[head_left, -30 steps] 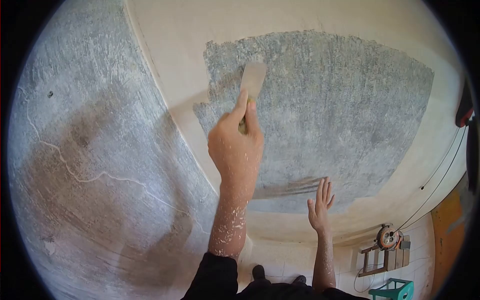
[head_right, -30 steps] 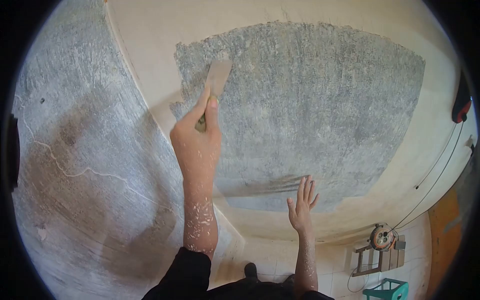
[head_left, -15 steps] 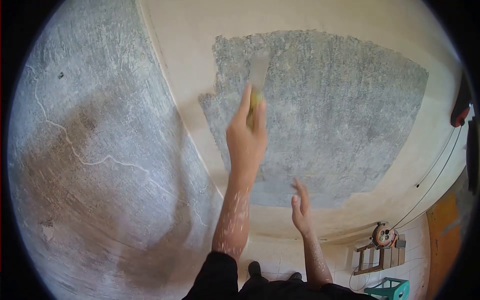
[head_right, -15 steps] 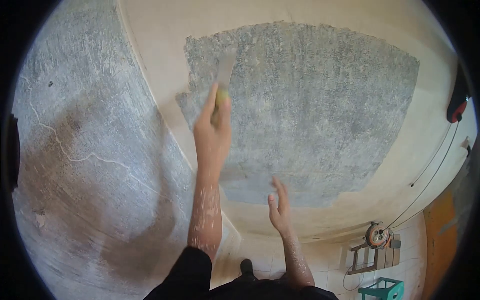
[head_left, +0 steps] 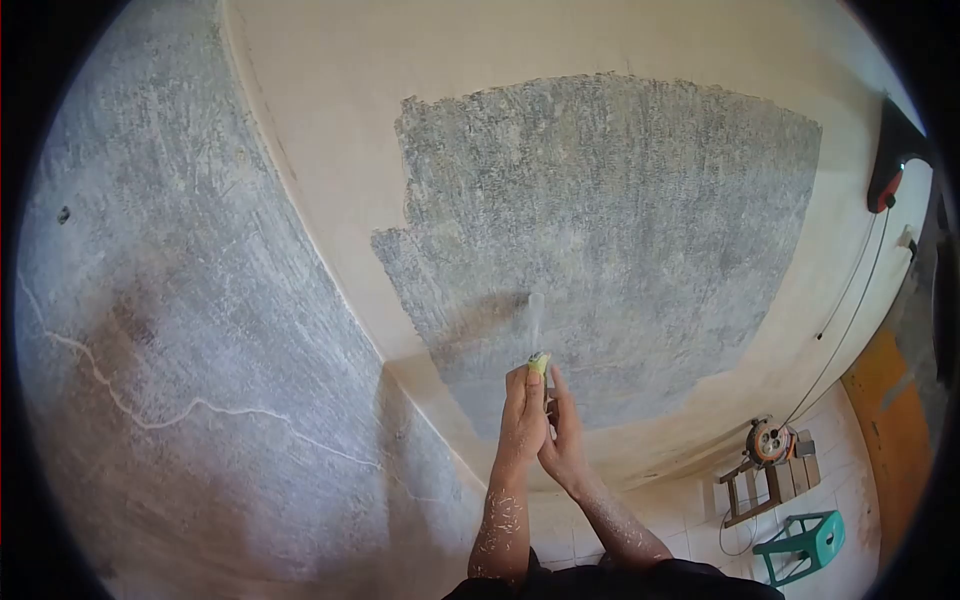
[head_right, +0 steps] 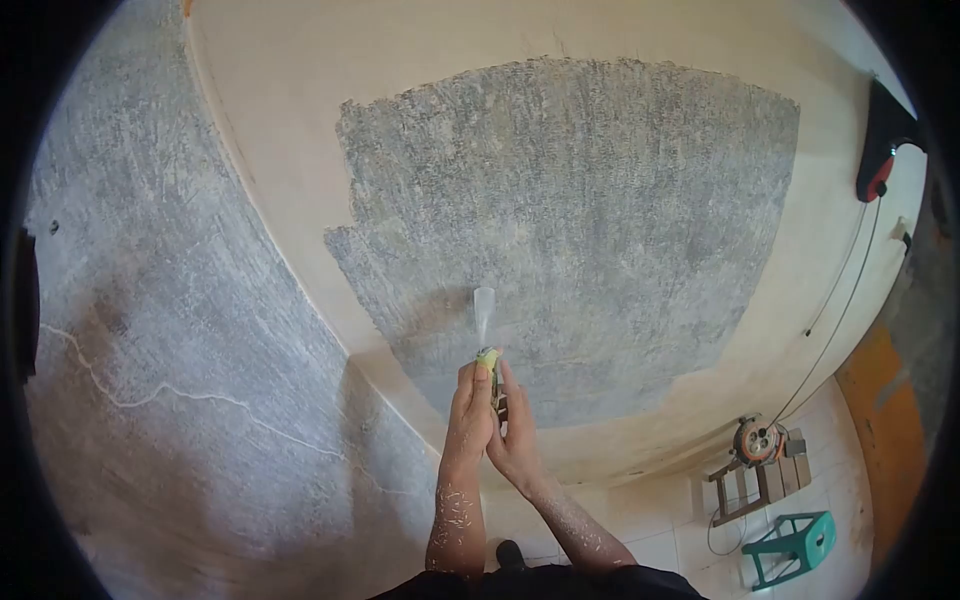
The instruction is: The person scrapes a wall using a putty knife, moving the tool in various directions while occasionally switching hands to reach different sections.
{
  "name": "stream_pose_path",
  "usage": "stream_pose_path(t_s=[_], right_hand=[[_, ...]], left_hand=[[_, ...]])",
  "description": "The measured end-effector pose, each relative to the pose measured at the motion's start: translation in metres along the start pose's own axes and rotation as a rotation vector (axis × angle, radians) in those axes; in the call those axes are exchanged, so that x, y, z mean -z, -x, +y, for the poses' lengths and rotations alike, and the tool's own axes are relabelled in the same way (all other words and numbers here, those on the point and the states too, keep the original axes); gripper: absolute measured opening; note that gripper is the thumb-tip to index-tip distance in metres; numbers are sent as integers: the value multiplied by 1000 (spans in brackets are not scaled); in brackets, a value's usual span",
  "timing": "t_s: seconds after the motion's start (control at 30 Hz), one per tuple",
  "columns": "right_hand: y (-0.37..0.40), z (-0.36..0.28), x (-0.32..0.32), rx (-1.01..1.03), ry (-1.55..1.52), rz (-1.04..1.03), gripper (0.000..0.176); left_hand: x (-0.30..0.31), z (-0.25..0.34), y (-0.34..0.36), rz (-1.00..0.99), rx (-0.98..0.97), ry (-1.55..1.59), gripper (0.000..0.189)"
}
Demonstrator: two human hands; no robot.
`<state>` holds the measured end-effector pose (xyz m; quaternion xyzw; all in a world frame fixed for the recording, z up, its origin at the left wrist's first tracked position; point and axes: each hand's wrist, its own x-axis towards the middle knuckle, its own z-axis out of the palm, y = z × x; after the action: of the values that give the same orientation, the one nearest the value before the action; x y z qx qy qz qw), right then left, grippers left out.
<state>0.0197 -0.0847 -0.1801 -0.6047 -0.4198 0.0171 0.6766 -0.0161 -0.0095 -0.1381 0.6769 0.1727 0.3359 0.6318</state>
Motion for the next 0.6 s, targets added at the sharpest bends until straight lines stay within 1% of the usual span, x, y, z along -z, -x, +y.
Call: stream_pose_path(t_s=[0.07,0.1,0.17,0.2,0.27,0.3,0.37,0.47,0.53,0.6], right_hand=[[-9,-6,-6,123,246,111,64],[-15,-8,-7,187,370,165,64],[-28,-8,-7,253,434,232,63],[-31,-8,-8,281,463,266,62],[-35,-12,-9,214,447,307,61],[-37,-15,-8,184,437,326,60],[-46,-23,-1,188,506,343,57],[-68,-44,23,237,617,392,53],[-94,-71,38,298,712,435,52],[-115,-103,49,361,830,473,51]], left_hand=[[4,-12,-10,-35,-65,0,42],[7,-11,-14,-86,-75,38,41],[13,-8,-21,-184,-90,109,39],[14,-7,-23,-203,-66,91,38],[16,-6,-29,-241,-20,52,37],[18,-6,-30,-228,-54,65,36],[27,-9,-31,-197,-130,96,34],[58,-23,-29,-135,-1,-117,32],[88,-50,-29,12,-20,-298,34],[119,-72,-25,229,33,-363,39]])
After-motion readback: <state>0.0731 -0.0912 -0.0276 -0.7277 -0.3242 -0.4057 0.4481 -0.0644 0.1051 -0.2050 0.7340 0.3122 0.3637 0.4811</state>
